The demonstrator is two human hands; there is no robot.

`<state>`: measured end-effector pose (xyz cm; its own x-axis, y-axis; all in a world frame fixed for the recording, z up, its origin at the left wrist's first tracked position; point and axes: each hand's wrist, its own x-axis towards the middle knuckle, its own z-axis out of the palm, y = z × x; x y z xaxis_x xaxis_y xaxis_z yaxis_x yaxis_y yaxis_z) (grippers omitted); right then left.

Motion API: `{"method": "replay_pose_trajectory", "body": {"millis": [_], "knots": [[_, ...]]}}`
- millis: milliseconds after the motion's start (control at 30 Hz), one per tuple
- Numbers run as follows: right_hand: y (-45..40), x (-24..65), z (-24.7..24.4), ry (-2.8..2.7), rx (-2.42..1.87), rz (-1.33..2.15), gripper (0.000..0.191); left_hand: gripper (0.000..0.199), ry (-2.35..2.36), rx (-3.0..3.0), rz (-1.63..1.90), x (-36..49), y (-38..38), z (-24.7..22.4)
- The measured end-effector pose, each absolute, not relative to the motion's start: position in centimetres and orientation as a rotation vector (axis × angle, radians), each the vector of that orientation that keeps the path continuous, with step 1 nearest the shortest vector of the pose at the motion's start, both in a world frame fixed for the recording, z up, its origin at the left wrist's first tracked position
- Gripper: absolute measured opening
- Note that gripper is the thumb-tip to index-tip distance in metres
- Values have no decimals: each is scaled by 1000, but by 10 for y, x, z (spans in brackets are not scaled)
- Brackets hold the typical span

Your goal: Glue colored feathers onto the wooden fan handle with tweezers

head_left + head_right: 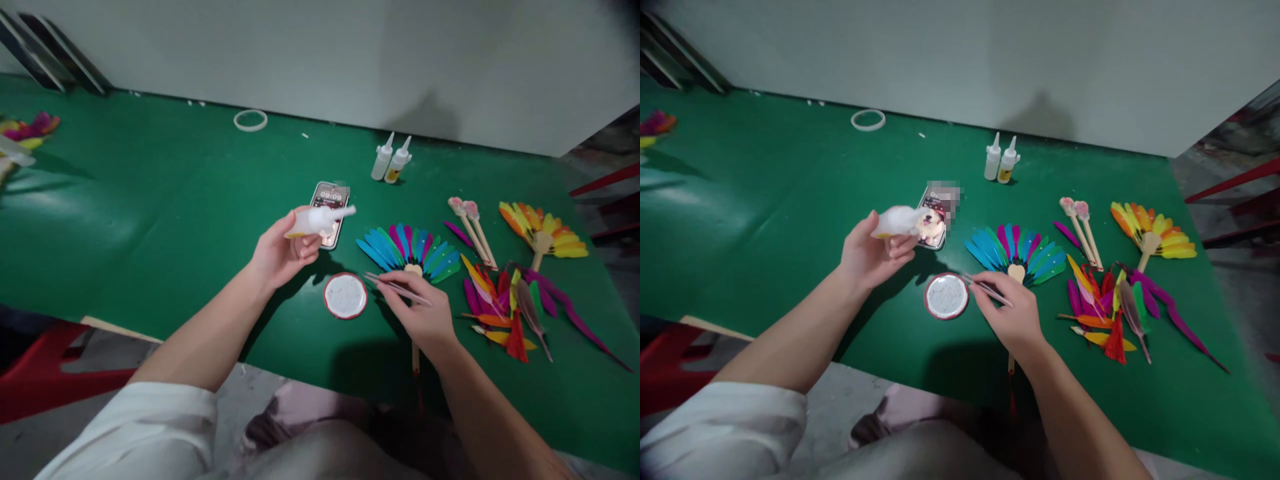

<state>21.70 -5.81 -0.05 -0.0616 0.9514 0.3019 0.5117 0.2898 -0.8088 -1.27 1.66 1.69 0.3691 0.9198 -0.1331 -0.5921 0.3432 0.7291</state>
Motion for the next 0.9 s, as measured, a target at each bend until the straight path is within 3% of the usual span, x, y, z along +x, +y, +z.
{"method": "replay_pose_trajectory", "body": {"millis": [400, 900], "knots": [[-65, 203, 3, -1600, -1220, 527, 18, 32, 535, 706, 1039, -8, 17, 15], [-61, 193, -9, -1849, -1260, 548, 11, 35, 555, 698, 985, -5, 16, 17]]}}
